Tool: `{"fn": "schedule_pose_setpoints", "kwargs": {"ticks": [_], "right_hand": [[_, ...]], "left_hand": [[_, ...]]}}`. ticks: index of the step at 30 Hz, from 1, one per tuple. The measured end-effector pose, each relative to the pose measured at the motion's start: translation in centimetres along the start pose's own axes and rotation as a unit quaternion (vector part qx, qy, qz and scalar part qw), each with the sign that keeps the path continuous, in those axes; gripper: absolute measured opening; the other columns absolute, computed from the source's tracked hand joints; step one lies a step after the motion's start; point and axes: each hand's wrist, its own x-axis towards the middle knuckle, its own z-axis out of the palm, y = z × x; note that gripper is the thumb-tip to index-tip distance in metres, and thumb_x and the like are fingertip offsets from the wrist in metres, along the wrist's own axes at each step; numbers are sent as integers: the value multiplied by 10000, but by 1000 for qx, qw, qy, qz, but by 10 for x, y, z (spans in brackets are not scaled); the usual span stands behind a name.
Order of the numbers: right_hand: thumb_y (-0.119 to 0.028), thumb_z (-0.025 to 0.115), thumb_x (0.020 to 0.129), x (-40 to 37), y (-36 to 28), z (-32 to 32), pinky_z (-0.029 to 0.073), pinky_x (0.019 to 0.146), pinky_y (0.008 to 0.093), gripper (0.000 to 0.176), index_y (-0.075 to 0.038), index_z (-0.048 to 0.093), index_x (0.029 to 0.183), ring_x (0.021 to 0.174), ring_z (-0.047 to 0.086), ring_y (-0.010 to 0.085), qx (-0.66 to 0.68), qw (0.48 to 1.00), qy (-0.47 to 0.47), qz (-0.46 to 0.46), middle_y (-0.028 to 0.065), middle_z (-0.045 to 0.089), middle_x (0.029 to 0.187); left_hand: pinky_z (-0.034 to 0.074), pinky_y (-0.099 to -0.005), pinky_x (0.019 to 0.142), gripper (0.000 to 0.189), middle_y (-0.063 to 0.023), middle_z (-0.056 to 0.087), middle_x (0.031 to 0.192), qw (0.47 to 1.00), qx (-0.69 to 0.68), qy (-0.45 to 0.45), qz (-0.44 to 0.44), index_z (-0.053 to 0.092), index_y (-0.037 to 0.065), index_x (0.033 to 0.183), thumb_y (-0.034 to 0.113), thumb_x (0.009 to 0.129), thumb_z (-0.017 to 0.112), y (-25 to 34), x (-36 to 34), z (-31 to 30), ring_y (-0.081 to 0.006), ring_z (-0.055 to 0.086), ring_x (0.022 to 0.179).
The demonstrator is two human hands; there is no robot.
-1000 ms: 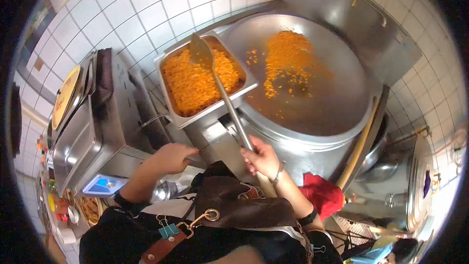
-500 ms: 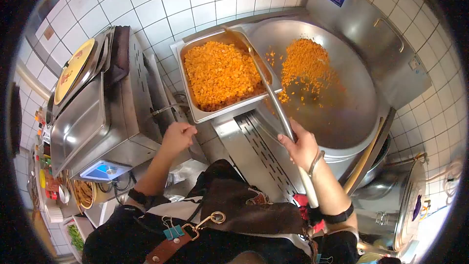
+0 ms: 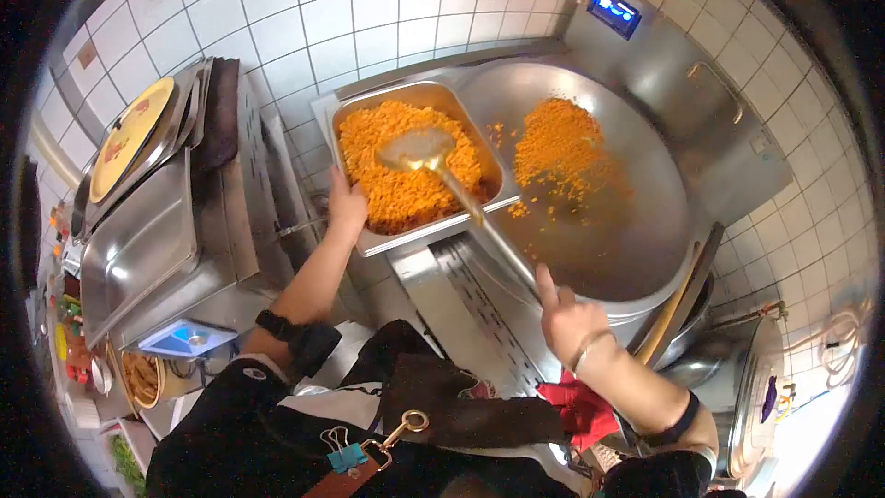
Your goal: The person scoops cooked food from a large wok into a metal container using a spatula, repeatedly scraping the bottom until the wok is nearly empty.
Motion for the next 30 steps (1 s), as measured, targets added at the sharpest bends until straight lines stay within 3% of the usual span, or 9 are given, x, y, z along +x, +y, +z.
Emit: {"fn": "schedule_pose_setpoints", "kwargs": {"ticks": [2,4,10,14,16,20,23,26,30], "right_hand": [[-104,559,658,-24,4,-13,465,544,403,639,-1,299,1232,577,547,345,-10,1000,-18,-5,178,540,710],[-98,561,653,-38,6,-29,464,530,400,641,6,300,1229,550,542,340,-10,999,-46,-25,169,537,695],[-47,563,653,-67,15,-70,465,538,362,574,-10,367,1191,623,576,301,173,983,-63,-24,162,566,719],[-36,591,695,-63,16,-88,454,552,261,508,8,412,1169,618,591,192,363,927,-91,-13,139,595,778],[-14,562,718,-60,14,-92,434,494,239,484,8,408,1176,527,545,141,495,847,-146,127,60,573,719],[35,507,740,-46,8,-85,357,343,192,473,19,385,1197,366,426,72,631,744,-148,159,13,470,582],[-3,527,782,-42,6,-81,349,352,194,448,19,369,1201,388,427,63,652,712,-213,150,-5,448,571],[7,518,785,-42,6,-78,340,344,198,447,25,366,1205,376,424,69,642,716,-240,135,10,450,576],[7,514,784,-41,8,-79,334,339,200,458,29,357,1214,371,421,73,686,661,-269,141,12,444,564]], "left_hand": [[269,-353,946,543,-266,297,1249,998,-69,7,12,123,-69,1279,79,821,374,-8,5,5,-365,339,1123],[263,-351,950,524,-261,303,1251,986,-125,-28,-107,142,-57,1281,77,829,371,19,-11,-11,-355,331,1140],[263,-348,950,483,-227,320,1262,993,-84,20,-82,204,-14,1278,96,846,389,-1,-6,3,-324,321,1167],[285,-334,923,459,-183,365,1241,982,-167,28,-86,230,19,1277,111,856,391,-11,-3,6,-313,352,1146],[272,-336,938,450,-178,352,1254,980,-190,31,-51,237,4,1271,132,867,386,-26,2,9,-307,332,1162],[254,-339,956,447,-179,327,1273,978,-194,35,-68,247,-12,1264,165,876,381,-15,-3,5,-298,306,1182],[262,-346,950,444,-186,334,1266,990,-114,77,-42,256,-22,1255,186,880,373,-9,-2,9,-294,317,1175],[286,-350,927,424,-194,368,1237,988,-125,46,-72,282,-28,1238,170,876,381,-9,-5,5,-300,362,1137],[304,-348,908,406,-202,399,1204,983,-175,43,-29,307,-35,1220,153,871,391,-18,-2,6,-305,395,1103]]}}
